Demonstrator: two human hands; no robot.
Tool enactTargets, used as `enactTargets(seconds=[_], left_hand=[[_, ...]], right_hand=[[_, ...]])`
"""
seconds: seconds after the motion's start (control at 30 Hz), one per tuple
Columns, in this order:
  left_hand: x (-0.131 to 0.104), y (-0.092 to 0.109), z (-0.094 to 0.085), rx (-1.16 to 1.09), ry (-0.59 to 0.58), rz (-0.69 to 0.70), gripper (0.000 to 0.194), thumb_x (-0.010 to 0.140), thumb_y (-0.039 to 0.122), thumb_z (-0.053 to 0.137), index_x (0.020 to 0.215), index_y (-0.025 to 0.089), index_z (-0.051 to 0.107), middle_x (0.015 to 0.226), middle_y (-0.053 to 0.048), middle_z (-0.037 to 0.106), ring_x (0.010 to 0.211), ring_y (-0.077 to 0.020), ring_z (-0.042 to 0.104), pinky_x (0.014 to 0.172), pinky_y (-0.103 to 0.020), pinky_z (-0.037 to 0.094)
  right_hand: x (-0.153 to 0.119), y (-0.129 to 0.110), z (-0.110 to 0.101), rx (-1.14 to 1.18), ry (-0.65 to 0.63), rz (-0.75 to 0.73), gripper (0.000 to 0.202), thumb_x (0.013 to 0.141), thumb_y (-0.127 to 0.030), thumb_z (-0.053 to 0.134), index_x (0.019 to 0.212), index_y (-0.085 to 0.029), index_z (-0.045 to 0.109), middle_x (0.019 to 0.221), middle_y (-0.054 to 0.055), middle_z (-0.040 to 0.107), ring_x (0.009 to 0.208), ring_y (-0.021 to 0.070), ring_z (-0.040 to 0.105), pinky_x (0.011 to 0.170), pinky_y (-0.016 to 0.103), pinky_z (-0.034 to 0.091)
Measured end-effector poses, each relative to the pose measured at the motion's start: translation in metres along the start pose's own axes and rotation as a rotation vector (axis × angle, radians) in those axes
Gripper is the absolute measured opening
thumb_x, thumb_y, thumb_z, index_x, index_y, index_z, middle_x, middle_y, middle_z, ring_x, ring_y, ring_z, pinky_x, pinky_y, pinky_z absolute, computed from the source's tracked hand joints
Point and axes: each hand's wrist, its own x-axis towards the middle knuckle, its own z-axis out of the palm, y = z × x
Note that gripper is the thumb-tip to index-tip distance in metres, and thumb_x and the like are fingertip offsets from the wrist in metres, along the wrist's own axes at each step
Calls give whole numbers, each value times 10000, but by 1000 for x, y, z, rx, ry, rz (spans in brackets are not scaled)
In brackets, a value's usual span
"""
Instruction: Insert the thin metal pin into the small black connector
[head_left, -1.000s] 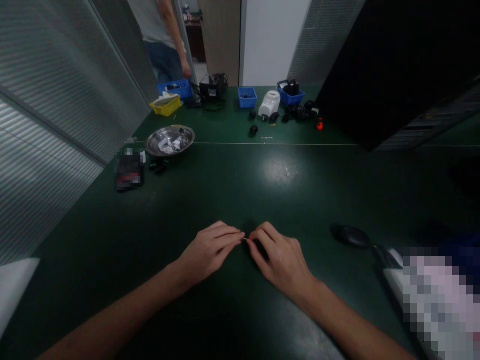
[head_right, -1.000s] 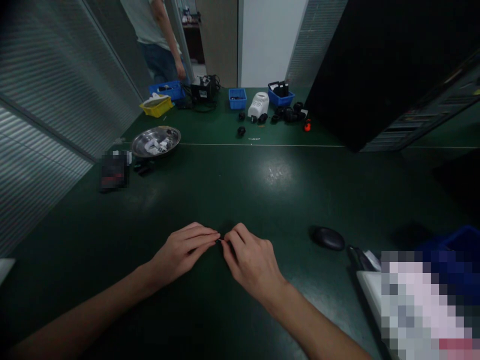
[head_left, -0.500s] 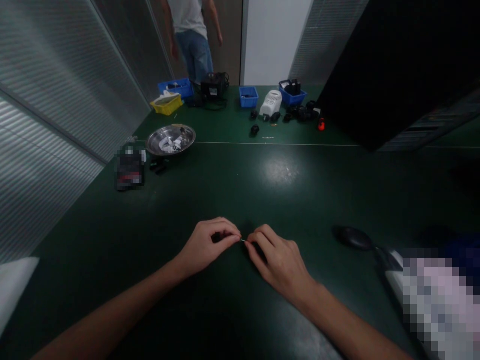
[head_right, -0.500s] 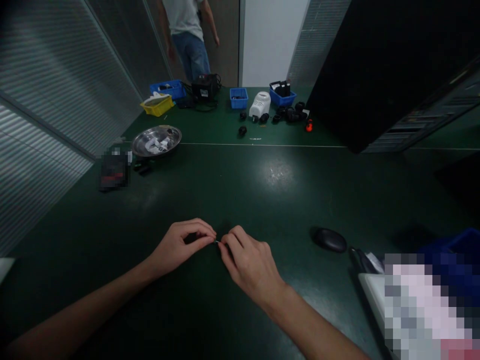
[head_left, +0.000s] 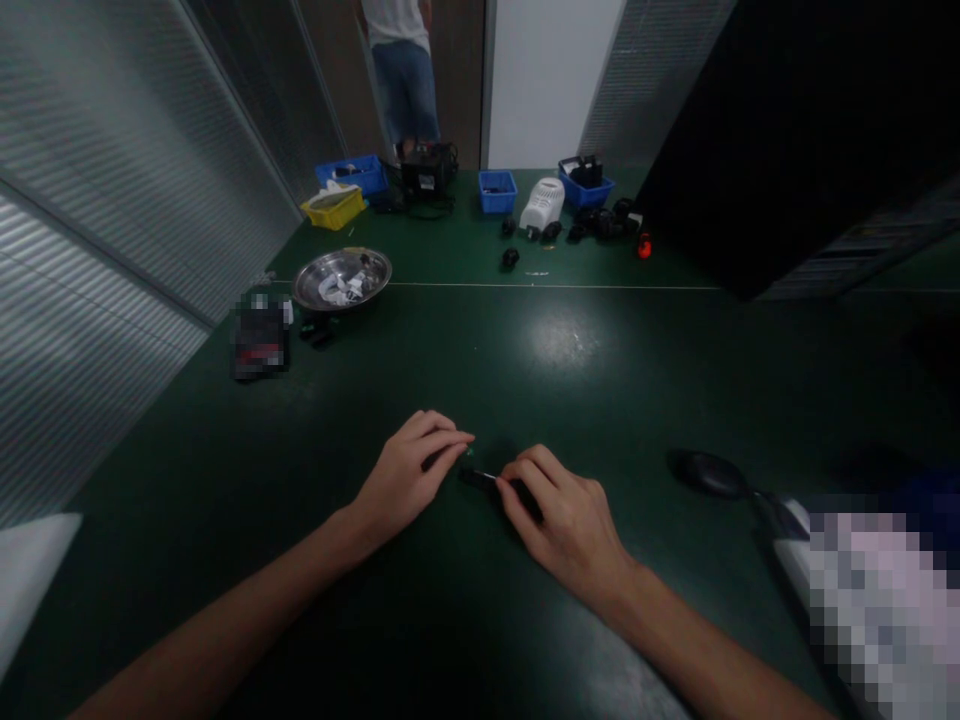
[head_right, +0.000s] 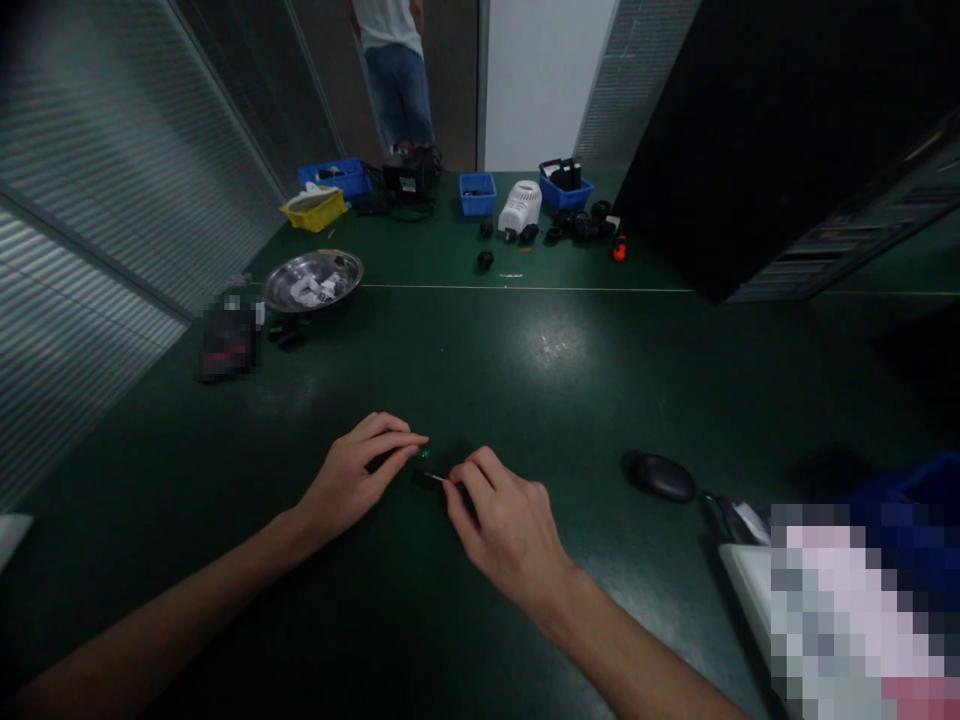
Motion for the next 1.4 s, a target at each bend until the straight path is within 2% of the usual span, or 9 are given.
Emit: enactTargets(seconds=[0.17,0.4,0.6,0.73,0.87,0.97,1.07,1.23,1.4], left_hand=[[-8,7,0,23,-136,214,371,986,257,630,1354,222,606,1169,-72,703,1035,-201,622,903,-374,508],[-9,4,-1,123,-80,122,236,997,247,598,1216,219,682,1236,-90,678,1160,-228,606,963,-401,536],[-13,-8,-11,208,-213,96,294,1049,249,481,1305,219,623,1293,-69,678,1207,-202,614,1069,-418,511],[-29,-52,-55,322,-105,-118,338,1045,352,479,1318,216,626,1287,-86,666,1154,-216,639,1020,-396,530],[-67,-112,-128,570,79,-406,443,1032,389,460,1383,150,586,1370,-120,626,1223,-260,601,1078,-429,461],[-101,-153,-182,791,186,-687,479,1014,483,449,1321,177,653,1277,-86,683,1074,-264,638,970,-407,495],[-127,-178,-217,851,216,-893,494,976,536,486,1286,214,695,1133,-63,728,869,-232,634,815,-344,497],[-138,-188,-234,825,118,-1009,504,945,503,518,1308,205,699,1097,-96,734,804,-245,625,710,-315,464],[-137,-183,-229,839,249,-988,581,944,562,491,1311,157,688,1126,-125,734,855,-271,651,770,-357,485]], right_hand=[[-3,0,-3,68,126,-11,158,1044,-263,516,1005,-209,659,980,53,676,812,145,668,638,268,472],[-4,-1,-5,104,180,-19,135,1029,-239,546,1005,-209,675,971,60,686,832,153,676,653,270,486],[-2,0,-4,123,203,-30,128,1025,-239,561,987,-207,680,954,45,680,816,138,672,635,258,470],[-1,1,-4,144,223,-43,104,1014,-223,580,990,-200,678,949,43,671,785,130,662,645,256,481],[-1,0,-5,152,218,-45,96,1011,-226,587,995,-200,678,950,42,665,773,129,654,633,257,480],[-2,1,-5,160,216,-49,95,1010,-221,588,994,-198,678,953,40,661,777,127,653,641,255,486],[-2,2,-5,155,224,-50,95,1007,-220,590,992,-194,680,956,43,662,786,131,655,654,257,493],[-2,2,-6,163,227,-49,103,1007,-221,589,987,-188,685,949,46,663,776,131,654,647,254,492],[-2,2,-5,166,220,-44,98,1006,-220,590,995,-195,685,956,44,662,787,130,654,640,252,487]])
